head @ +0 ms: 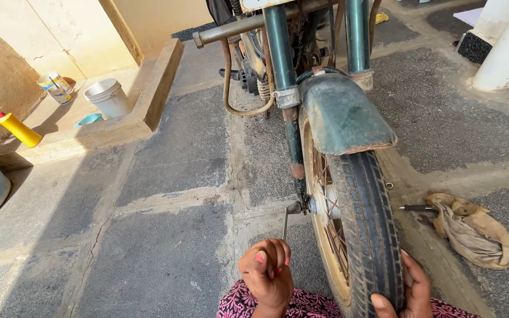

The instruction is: The person adjusts and repairs the front wheel and tire of a motorcycle using a wrench.

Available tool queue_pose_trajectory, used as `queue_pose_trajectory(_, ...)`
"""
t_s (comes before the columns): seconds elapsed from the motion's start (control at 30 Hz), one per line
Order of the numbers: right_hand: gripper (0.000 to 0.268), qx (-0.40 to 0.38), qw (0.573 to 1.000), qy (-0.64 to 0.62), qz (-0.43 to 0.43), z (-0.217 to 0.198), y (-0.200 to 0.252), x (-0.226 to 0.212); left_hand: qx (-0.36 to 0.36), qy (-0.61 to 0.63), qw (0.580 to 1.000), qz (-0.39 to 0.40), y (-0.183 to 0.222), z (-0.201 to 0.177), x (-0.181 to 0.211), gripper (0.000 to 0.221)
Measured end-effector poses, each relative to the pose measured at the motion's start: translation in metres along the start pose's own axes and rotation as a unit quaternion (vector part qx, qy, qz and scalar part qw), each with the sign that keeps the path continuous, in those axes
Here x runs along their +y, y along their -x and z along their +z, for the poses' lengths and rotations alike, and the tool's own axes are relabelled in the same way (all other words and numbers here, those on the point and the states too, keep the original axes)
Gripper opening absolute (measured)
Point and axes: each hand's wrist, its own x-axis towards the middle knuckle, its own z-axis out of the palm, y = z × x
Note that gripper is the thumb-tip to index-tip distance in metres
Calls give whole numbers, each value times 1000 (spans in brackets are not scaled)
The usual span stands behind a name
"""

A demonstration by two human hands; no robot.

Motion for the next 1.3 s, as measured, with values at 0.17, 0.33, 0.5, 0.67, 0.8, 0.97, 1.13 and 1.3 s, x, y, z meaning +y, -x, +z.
queue_pose_trajectory(0.17, 89, -7, 1000, 6, -1, -5, -1, 6, 43, 16, 999, -4, -16, -1, 1, 53)
queue_pose_trajectory(0.33, 90, 6, 1000, 15, 17, -3, 1, 6, 57, 30, 998, 6, -18, -3, -2, 55)
queue_pose_trajectory(0.5, 91, 16, 999, 16, 23, -8, 3, 16, 46, 30, 998, 11, -12, -1, -4, 55)
queue_pose_trajectory(0.67, 91, 10, 1000, 7, 11, -13, 2, 25, 16, 7, 1000, 12, 3, -4, -11, 54)
queue_pose_trajectory(0.8, 89, -9, 1000, -6, -22, -23, 5, 37, 14, 16, 1000, 12, 10, -13, -9, 54)
queue_pose_trajectory(0.97, 98, -49, 999, -4, -20, -66, 4, 86, 3, 51, 999, 18, 14, -30, -15, 54)
queue_pose_trajectory(1.13, 69, -60, 985, -136, 85, -191, 38, 231, -36, 76, 996, 18, 11, -49, -23, 52)
queue_pose_trajectory(1.3, 66, 19, 934, -122, 335, -215, 30, 239, -60, 92, 993, 35, 12, -61, -26, 50)
